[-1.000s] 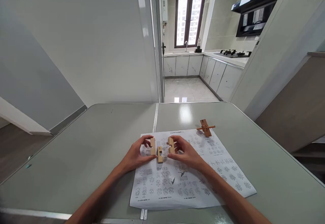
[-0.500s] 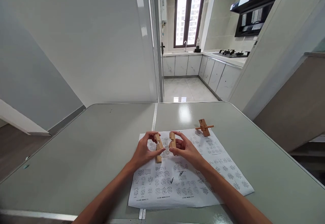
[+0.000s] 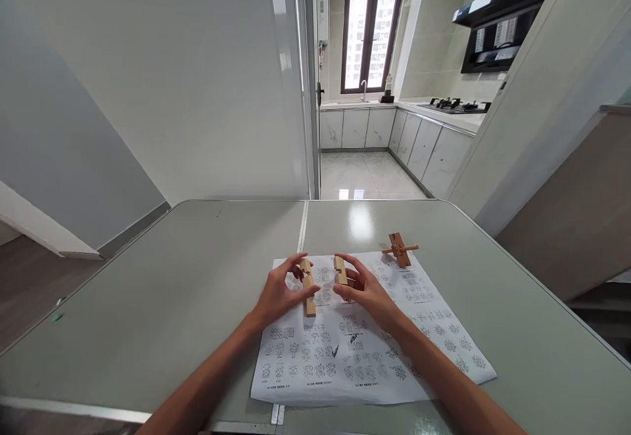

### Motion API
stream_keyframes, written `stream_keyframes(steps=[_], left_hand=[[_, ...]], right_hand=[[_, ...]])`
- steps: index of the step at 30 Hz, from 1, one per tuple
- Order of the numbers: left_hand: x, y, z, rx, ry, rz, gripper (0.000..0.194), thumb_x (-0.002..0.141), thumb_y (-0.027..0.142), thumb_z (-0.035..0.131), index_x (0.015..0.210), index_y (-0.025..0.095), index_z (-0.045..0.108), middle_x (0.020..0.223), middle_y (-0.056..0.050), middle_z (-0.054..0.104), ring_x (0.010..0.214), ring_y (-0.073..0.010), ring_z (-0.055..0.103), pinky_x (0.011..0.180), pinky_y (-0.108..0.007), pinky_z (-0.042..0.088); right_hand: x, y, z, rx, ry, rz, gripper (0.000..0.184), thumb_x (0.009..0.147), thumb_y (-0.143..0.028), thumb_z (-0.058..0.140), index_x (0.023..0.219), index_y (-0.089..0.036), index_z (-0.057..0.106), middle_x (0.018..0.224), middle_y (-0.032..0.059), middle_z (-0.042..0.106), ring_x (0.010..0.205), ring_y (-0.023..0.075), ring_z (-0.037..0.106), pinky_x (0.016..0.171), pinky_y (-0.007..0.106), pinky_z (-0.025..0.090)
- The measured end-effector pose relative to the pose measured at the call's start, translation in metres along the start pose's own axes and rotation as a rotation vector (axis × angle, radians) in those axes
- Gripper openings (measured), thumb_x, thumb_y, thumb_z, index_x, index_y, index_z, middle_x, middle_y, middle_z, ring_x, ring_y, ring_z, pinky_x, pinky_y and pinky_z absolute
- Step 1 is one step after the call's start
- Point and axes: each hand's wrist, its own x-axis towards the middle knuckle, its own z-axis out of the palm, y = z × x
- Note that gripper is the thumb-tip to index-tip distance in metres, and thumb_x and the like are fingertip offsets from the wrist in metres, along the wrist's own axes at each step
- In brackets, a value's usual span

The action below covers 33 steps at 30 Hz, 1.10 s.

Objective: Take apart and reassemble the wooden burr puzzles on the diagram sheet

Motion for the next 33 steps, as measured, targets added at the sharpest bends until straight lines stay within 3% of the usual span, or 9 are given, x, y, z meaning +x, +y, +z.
stream_keyframes(steps=[2, 7, 12, 16, 19, 24, 27, 30, 33], left_hand=[[0.001, -0.003, 0.0, -0.074, 0.036, -0.027, 0.073, 0.073, 0.045, 0.091, 0.135, 0.027, 0.056, 0.107, -0.003, 0.073, 0.088, -0.0194, 0.067, 0.09, -0.037, 0.056], [0.005, -0.005, -0.001, -0.118, 0.135, -0.049, 0.06, 0.073, 0.044, 0.089, 0.124, 0.024, 0.064, 0.107, -0.005, 0.071, 0.089, -0.0191, 0.065, 0.088, -0.036, 0.056], [0.004, 0.001, -0.003, -0.236, 0.064, -0.057, 0.044, 0.082, 0.041, 0.082, 0.118, 0.021, 0.068, 0.114, -0.008, 0.073, 0.099, -0.0217, 0.068, 0.096, -0.038, 0.055], [0.005, 0.003, -0.002, -0.381, -0.004, -0.077, 0.056, 0.08, 0.037, 0.086, 0.129, 0.023, 0.062, 0.128, -0.01, 0.071, 0.107, -0.0224, 0.069, 0.102, -0.04, 0.054], [0.005, 0.002, -0.001, -0.432, 0.013, -0.094, 0.07, 0.074, 0.034, 0.091, 0.133, 0.024, 0.053, 0.13, -0.011, 0.071, 0.1, -0.0202, 0.07, 0.1, -0.043, 0.055], [0.002, 0.002, 0.003, -0.341, 0.021, -0.055, 0.066, 0.071, 0.037, 0.094, 0.121, 0.024, 0.054, 0.129, -0.01, 0.07, 0.092, -0.0182, 0.069, 0.093, -0.039, 0.057], [0.0, 0.003, 0.006, -0.179, 0.034, 0.006, 0.068, 0.071, 0.042, 0.094, 0.126, 0.025, 0.059, 0.114, -0.006, 0.073, 0.088, -0.019, 0.067, 0.093, -0.039, 0.055], [-0.001, 0.005, 0.007, -0.047, 0.033, 0.099, 0.069, 0.072, 0.048, 0.092, 0.13, 0.026, 0.062, 0.107, -0.003, 0.07, 0.081, -0.0173, 0.064, 0.092, -0.039, 0.054], [-0.002, 0.006, 0.008, -0.002, 0.013, 0.188, 0.068, 0.075, 0.051, 0.089, 0.133, 0.029, 0.062, 0.117, -0.005, 0.066, 0.079, -0.0152, 0.06, 0.088, -0.037, 0.055]], right_hand=[[0.0, 0.0, 0.0, 0.028, -0.028, -0.01, 0.074, 0.085, -0.037, 0.083, 0.151, -0.034, 0.051, 0.096, -0.0004, 0.068, 0.074, 0.0143, 0.056, 0.071, 0.03, 0.045], [0.001, 0.0, -0.001, 0.126, -0.136, 0.015, 0.078, 0.086, -0.033, 0.083, 0.155, -0.03, 0.048, 0.109, 0.0054, 0.071, 0.077, 0.0155, 0.061, 0.073, 0.032, 0.044], [0.002, 0.007, -0.007, 0.21, -0.234, 0.062, 0.071, 0.089, -0.039, 0.082, 0.152, -0.026, 0.052, 0.113, 0.011, 0.071, 0.085, 0.0203, 0.066, 0.074, 0.034, 0.045], [0.006, 0.014, -0.012, 0.316, -0.233, 0.046, 0.054, 0.093, -0.056, 0.073, 0.135, -0.023, 0.068, 0.106, 0.0107, 0.07, 0.079, 0.0201, 0.061, 0.07, 0.034, 0.046], [0.008, 0.017, -0.014, 0.373, -0.201, 0.068, 0.054, 0.095, -0.068, 0.061, 0.122, -0.023, 0.076, 0.108, 0.0104, 0.068, 0.079, 0.0199, 0.058, 0.068, 0.033, 0.046], [0.008, 0.016, -0.013, 0.356, -0.202, 0.068, 0.06, 0.096, -0.074, 0.052, 0.122, -0.026, 0.076, 0.131, 0.0109, 0.065, 0.098, 0.0235, 0.059, 0.075, 0.033, 0.048], [0.008, 0.018, -0.013, 0.35, -0.217, 0.082, 0.054, 0.098, -0.07, 0.052, 0.121, -0.028, 0.075, 0.143, 0.0099, 0.062, 0.113, 0.0261, 0.058, 0.082, 0.035, 0.048], [0.01, 0.021, -0.014, 0.356, -0.235, 0.064, 0.051, 0.098, -0.069, 0.053, 0.121, -0.029, 0.075, 0.145, 0.0098, 0.061, 0.116, 0.0269, 0.059, 0.087, 0.037, 0.047], [0.011, 0.023, -0.016, 0.354, -0.253, 0.048, 0.051, 0.098, -0.066, 0.055, 0.123, -0.027, 0.075, 0.136, 0.0116, 0.065, 0.113, 0.0264, 0.059, 0.089, 0.038, 0.047]])
